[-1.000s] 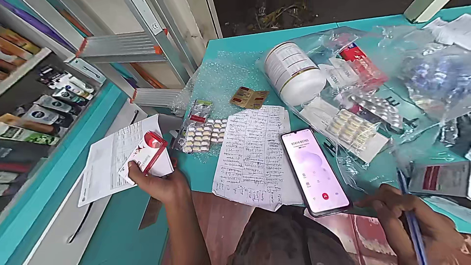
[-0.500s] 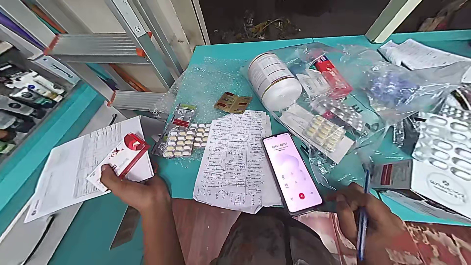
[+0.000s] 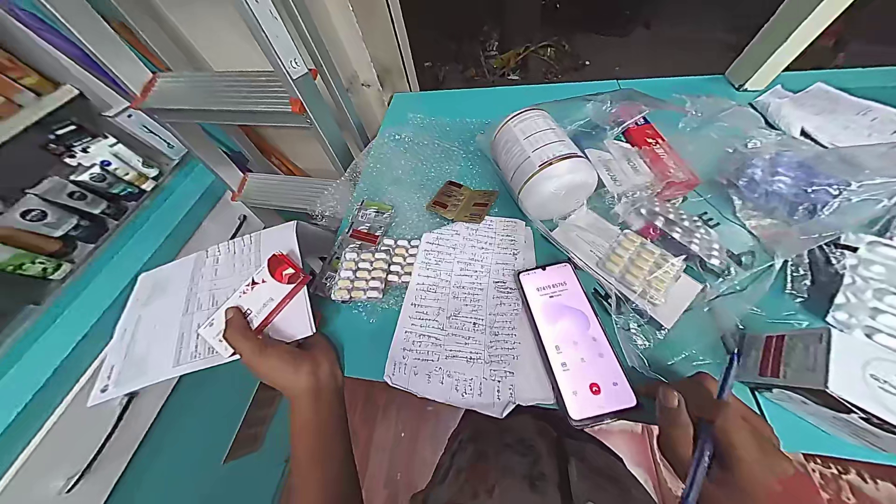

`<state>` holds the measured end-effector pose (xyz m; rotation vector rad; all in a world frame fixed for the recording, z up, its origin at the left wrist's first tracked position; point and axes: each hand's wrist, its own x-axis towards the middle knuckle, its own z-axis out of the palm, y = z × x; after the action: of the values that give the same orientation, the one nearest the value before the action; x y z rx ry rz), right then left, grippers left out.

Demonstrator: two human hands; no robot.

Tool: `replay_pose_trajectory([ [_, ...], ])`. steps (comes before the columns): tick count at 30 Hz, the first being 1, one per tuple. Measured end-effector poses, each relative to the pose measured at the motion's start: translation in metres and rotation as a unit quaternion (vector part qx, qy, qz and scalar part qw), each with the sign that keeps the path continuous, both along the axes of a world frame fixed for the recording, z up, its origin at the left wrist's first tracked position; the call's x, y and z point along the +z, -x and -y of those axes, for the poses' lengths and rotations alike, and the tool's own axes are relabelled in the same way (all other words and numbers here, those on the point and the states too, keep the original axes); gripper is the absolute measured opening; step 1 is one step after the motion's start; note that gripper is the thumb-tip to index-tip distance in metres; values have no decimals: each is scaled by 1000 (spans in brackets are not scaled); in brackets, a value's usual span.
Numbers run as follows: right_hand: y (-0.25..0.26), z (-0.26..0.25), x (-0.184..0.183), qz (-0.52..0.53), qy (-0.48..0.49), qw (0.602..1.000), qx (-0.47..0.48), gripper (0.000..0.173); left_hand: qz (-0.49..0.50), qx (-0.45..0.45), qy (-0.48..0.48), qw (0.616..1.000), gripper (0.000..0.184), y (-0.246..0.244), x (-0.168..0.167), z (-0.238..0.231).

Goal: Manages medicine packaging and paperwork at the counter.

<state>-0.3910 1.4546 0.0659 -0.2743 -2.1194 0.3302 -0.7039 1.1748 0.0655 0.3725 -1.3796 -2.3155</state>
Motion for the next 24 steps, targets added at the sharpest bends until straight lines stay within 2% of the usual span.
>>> replay_pose_trajectory([
  [4,-2,-3,3,28,-2,999,33,37,1,5,-7,1000,35,-1,3,-3],
  [20,-1,-1,1,13,-12,1000,18,42,2,6,1,1000,36,0,4,-4],
  [24,-4,3,1,-1,-11,1000,13,33,-23,-5,5,1000,39,0,2,0],
])
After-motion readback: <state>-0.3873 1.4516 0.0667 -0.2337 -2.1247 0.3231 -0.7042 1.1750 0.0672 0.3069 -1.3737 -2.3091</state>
